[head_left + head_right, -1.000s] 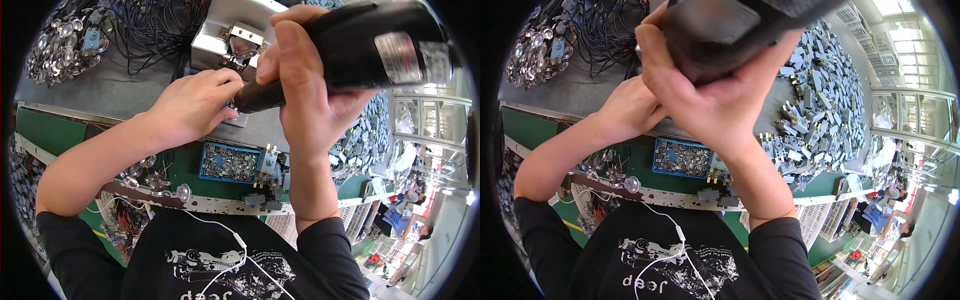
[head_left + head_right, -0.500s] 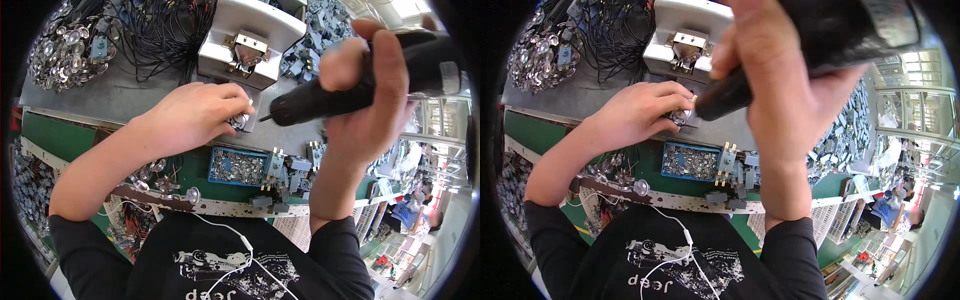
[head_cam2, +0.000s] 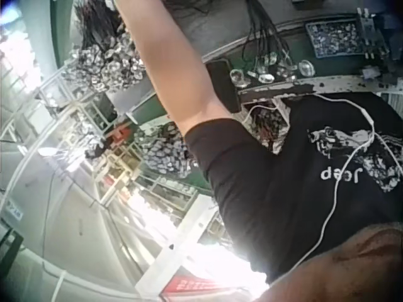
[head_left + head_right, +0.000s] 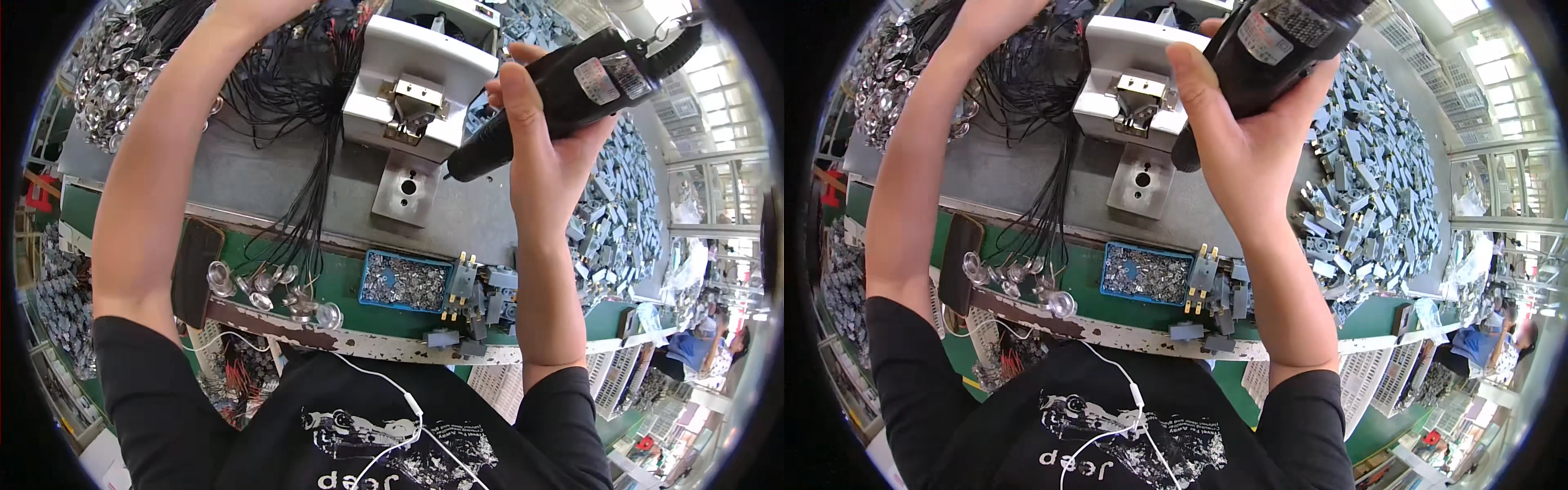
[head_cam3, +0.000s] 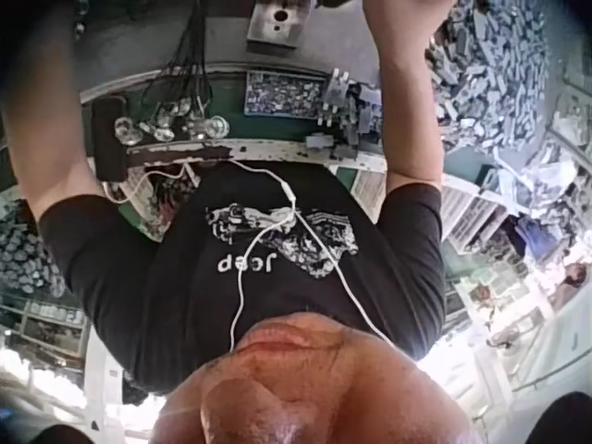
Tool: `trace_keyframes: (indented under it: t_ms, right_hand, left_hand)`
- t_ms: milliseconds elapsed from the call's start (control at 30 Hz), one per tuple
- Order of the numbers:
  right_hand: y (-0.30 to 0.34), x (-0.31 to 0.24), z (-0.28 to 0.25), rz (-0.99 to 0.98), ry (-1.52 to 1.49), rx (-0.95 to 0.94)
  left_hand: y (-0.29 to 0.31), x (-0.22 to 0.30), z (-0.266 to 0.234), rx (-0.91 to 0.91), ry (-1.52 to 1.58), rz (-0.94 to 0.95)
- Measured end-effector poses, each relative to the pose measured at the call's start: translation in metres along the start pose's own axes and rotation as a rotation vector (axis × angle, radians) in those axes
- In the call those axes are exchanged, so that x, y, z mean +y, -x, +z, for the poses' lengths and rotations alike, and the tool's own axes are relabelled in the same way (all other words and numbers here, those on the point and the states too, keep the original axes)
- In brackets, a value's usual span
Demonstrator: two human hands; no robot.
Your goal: Assembling electronic or mechanical components by placing them in a fixture and securing them with an electric screwdriver.
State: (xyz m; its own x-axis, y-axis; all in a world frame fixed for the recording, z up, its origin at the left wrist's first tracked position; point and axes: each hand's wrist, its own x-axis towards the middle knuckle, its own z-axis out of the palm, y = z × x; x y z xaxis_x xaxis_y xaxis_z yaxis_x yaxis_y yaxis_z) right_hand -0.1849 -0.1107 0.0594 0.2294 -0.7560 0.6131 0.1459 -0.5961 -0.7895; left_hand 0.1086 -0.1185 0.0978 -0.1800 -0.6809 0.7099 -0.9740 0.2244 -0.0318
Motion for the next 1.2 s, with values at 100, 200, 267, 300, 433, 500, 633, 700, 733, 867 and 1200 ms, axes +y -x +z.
trace_keyframes:
  t_ms: [100,200,267,300,433,500,633,700,733,867,1200]
  right_hand:
    - [0.000,-0.011,-0.001,-0.005,-0.060,0.008]
    - [0.012,-0.010,-0.012,-0.038,0.038,-0.077]
    - [0.023,-0.010,-0.005,-0.067,0.017,-0.059]
    - [0.027,-0.010,-0.001,-0.125,0.036,0.011]
    - [0.044,-0.016,0.005,-0.403,0.155,0.089]
    - [0.056,-0.017,-0.007,-0.430,0.193,-0.104]
    - [0.105,-0.030,-0.007,0.049,0.080,-0.688]
    - [0.120,-0.028,0.004,0.049,0.031,-0.829]
    - [0.120,-0.028,0.005,0.072,0.035,-0.847]
    - [0.115,-0.030,-0.004,0.129,0.057,-0.826]
    - [0.047,0.003,-0.129,0.218,0.954,-0.213]
  left_hand:
    - [-0.006,0.015,0.005,-0.211,-0.175,0.018]
    - [0.005,0.007,0.009,-0.182,-0.003,-0.125]
    - [0.012,0.002,0.017,-0.056,0.010,-0.006]
    - [0.014,0.001,0.019,0.081,0.021,0.114]
    - [0.010,-0.009,0.019,0.063,-0.222,0.203]
    - [0.027,0.026,-0.013,0.055,-0.224,0.229]
    - [0.104,0.073,-0.049,-0.603,0.352,0.266]
    - [0.144,0.093,-0.076,-1.073,0.363,0.200]
    - [0.152,0.099,-0.080,-1.091,0.370,0.229]
    - [0.152,0.091,-0.073,-0.912,0.409,0.445]
    - [0.127,0.095,-0.070,-0.530,0.682,0.278]
